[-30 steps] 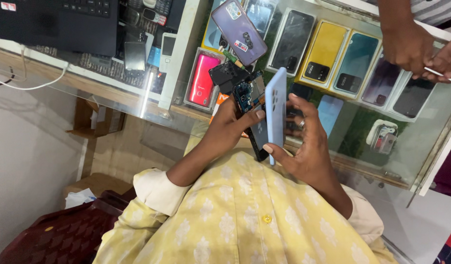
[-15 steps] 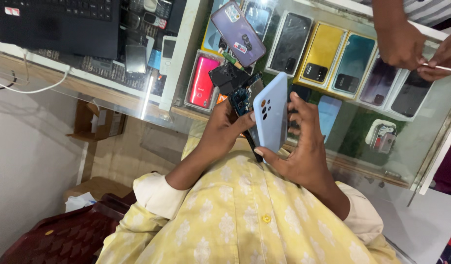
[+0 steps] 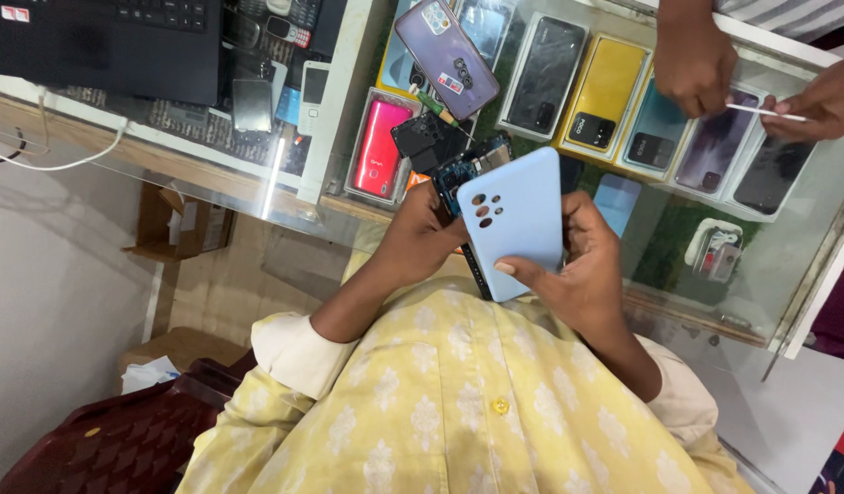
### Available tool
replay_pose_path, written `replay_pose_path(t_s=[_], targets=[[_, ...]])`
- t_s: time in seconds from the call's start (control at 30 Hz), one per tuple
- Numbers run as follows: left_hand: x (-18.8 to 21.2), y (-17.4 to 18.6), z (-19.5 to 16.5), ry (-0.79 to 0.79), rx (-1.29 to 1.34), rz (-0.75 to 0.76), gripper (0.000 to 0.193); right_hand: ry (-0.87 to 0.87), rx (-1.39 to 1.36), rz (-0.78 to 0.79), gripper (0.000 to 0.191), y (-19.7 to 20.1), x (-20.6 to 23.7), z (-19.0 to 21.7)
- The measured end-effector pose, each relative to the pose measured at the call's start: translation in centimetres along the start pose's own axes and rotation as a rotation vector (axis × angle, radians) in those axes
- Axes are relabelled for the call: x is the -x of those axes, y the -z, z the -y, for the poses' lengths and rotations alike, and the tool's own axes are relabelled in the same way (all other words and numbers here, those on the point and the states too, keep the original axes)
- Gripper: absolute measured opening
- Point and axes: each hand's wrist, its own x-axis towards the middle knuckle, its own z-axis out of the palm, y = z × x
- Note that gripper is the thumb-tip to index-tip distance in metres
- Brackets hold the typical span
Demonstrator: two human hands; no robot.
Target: The person assembles a smartphone by aligning and snapping the back cover onto the phone chassis. They then test the device by powering it on and briefly interacting with the screen before placing it on the counter.
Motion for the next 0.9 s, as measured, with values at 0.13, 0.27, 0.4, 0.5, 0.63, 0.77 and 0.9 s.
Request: replay_pose_path(t_s=[0.13,0.27,0.4,0.5,0.63,0.77,0.9], targets=[[0.3,-0.2,-0.5,-0.001,-0.034,0.046,0.017,0.036,-0.039,0.03,0.046,1.0,0.2,0.5],[0.0,-1.0,-1.6,0.017,-0.066,0.059,0.025,0.018,-0.096,0.166,0.046,2.2,0.5,1.0],[0.0,-1.6,-3.4,-0.029,0.029,0.156,0.043,-0.069,0.119,0.306,0.033,3.3,0.1,0.6],[0.0,-1.8,-4.6,-0.026,0.045,0.196,0.043,-0.045,-0.019,0.368,0.041,3.5,0.2,0.3],[-0.2,-1.9,-5.3,0.047,0.019,0.2,0.044,0.005,-0.075,0.356,0.041,3.3,0.2,-0.2],[-0.4,-1.9,-5.1,0.013,0.055,0.224,0.049,0.05,-0.004,0.33,0.039,3.3,0.5,-0.5],[-0.4,-1.8,-4.8,0.019,0.091,0.234,0.049,0.031,-0.027,0.301,0.039,3.2,0.9,-0.9]])
